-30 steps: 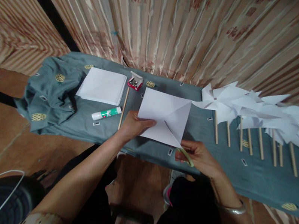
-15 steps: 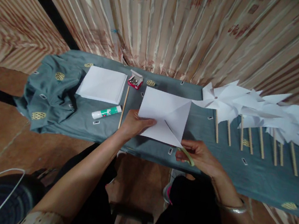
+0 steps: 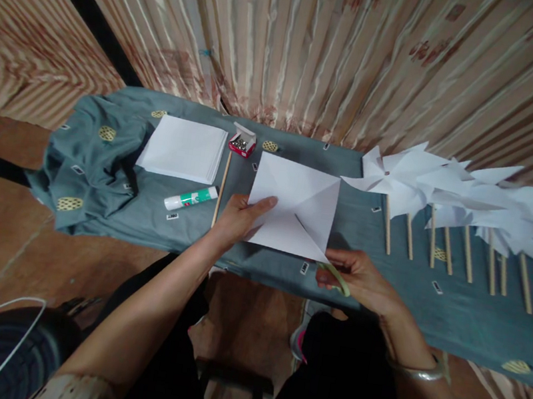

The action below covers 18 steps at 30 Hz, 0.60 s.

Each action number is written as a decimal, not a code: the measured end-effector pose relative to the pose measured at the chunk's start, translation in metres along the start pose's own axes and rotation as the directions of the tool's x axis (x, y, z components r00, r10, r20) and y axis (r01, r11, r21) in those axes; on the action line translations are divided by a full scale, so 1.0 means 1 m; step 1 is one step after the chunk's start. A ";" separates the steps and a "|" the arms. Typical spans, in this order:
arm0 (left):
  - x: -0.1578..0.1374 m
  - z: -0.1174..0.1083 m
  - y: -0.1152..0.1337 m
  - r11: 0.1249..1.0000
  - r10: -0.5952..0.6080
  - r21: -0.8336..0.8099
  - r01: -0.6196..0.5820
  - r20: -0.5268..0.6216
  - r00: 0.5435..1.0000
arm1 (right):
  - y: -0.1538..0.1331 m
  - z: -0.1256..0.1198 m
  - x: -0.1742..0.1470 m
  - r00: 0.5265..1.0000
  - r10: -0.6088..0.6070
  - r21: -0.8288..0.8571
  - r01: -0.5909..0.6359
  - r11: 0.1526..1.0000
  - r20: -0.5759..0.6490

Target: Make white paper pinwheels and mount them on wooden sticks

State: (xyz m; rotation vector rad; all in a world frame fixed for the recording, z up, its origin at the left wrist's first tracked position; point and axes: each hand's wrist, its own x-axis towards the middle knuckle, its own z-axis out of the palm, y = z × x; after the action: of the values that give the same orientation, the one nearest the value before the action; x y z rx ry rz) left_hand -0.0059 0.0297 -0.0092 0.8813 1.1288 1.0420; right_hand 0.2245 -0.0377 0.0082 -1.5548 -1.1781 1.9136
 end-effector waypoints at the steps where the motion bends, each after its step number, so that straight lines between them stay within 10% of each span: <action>1: 0.000 0.000 0.000 1.000 0.001 -0.007 -0.001 0.001 1.000 | 0.000 0.000 0.000 1.000 0.003 -0.003 -0.003 1.000 0.004; 18: -0.002 -0.001 0.004 0.999 -0.048 0.014 0.048 0.030 0.998 | -0.006 0.007 -0.002 0.999 -0.042 -0.041 0.041 0.998 -0.012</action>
State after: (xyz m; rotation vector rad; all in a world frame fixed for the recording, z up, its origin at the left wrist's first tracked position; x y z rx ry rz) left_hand -0.0081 0.0286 -0.0050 0.8737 1.1279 0.9798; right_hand 0.2174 -0.0385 0.0142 -1.5493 -1.2418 1.8615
